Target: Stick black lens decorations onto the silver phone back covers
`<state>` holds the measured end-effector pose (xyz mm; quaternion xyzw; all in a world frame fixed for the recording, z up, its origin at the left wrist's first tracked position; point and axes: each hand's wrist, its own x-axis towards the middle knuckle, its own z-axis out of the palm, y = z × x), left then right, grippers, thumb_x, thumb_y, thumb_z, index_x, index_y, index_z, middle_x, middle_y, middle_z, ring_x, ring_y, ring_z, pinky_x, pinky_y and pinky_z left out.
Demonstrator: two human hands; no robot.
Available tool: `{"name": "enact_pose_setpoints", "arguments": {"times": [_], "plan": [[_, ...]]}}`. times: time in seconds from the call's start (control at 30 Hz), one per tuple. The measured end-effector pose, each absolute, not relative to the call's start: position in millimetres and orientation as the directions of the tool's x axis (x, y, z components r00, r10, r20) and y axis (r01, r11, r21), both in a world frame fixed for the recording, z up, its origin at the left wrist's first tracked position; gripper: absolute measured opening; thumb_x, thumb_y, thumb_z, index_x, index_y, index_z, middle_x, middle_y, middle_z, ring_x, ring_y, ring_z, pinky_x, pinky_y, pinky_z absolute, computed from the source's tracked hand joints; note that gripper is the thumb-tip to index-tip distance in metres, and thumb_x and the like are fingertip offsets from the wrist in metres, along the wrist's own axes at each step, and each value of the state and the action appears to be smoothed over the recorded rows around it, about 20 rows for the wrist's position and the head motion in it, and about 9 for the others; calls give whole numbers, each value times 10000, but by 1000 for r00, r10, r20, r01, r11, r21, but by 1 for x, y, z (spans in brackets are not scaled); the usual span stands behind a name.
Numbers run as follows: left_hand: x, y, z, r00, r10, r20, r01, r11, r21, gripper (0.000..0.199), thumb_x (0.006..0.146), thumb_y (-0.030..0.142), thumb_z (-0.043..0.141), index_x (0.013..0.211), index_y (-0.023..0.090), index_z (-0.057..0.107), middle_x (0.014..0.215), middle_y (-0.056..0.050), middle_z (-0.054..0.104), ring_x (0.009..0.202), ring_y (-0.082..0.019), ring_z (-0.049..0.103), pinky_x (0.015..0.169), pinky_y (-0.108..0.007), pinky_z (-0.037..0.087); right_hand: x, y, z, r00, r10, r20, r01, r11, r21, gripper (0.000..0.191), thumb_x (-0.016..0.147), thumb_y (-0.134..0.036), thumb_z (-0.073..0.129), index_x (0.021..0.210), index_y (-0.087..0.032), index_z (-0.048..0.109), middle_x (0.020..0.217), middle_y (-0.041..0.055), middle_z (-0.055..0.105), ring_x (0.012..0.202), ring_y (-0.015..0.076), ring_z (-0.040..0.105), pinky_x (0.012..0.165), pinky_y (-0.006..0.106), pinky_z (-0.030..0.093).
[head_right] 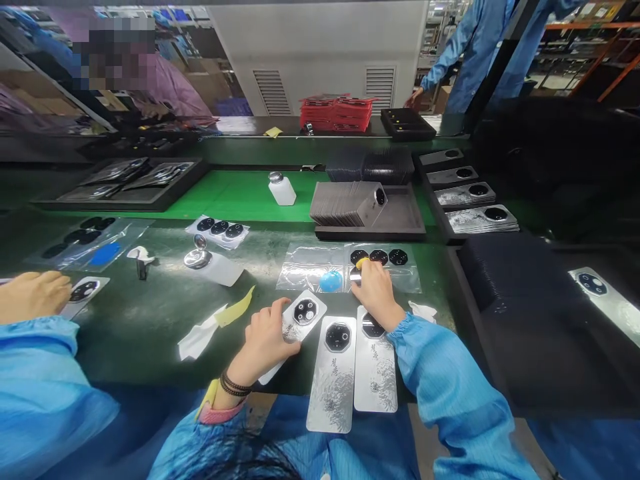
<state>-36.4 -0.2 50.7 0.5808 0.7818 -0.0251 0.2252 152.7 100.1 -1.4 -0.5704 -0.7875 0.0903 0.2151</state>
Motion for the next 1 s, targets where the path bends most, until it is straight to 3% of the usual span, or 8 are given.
{"name": "enact_pose_setpoints", "arguments": {"times": [0.13,0.37,0.6,0.77,0.9,1.0], "plan": [[-36,-1,52,-216,895,-390,921,319,222,621,622,138,627,1206,173,418,1027,-85,519,1073,-326,500,895,-413,390,150,97,-1,-273,925,263,866,355,-352,209,719,-121,573,891,-211,496,936,108,663,930,286,603,732,378,486],[-40,-5,46,-191,925,-328,926,281,252,694,649,131,610,1283,190,335,1094,-101,503,1073,-324,514,879,-417,418,147,93,-1,-297,903,310,864,392,-315,226,727,-83,547,919,-193,506,983,148,658,947,302,608,770,402,491],[-42,-14,38,-157,946,-284,937,233,260,658,623,125,631,1240,176,406,972,-60,504,964,-304,550,875,-396,438,148,91,-2,-323,884,338,845,431,-318,269,740,-57,506,962,-208,505,1037,146,651,973,297,617,794,405,518],[-45,-43,25,-190,951,-245,932,253,261,616,660,173,634,1248,137,452,1000,-106,555,950,-323,575,826,-406,459,151,92,-2,-326,891,315,835,428,-346,240,749,-86,515,950,-215,502,968,113,660,898,271,641,735,373,535],[-56,-80,10,-181,973,-142,926,217,310,566,681,253,626,1221,153,492,961,-109,608,915,-339,594,778,-410,474,152,94,-2,-313,903,294,833,410,-372,225,744,-99,524,935,-214,498,955,110,666,904,271,645,749,376,533],[-73,-107,0,-252,962,-102,860,271,432,482,758,354,562,1196,165,488,827,-69,607,809,-321,604,757,-414,478,151,95,-2,-294,916,273,835,385,-393,187,736,-114,538,884,-222,495,868,95,665,854,272,648,730,374,530]]}}
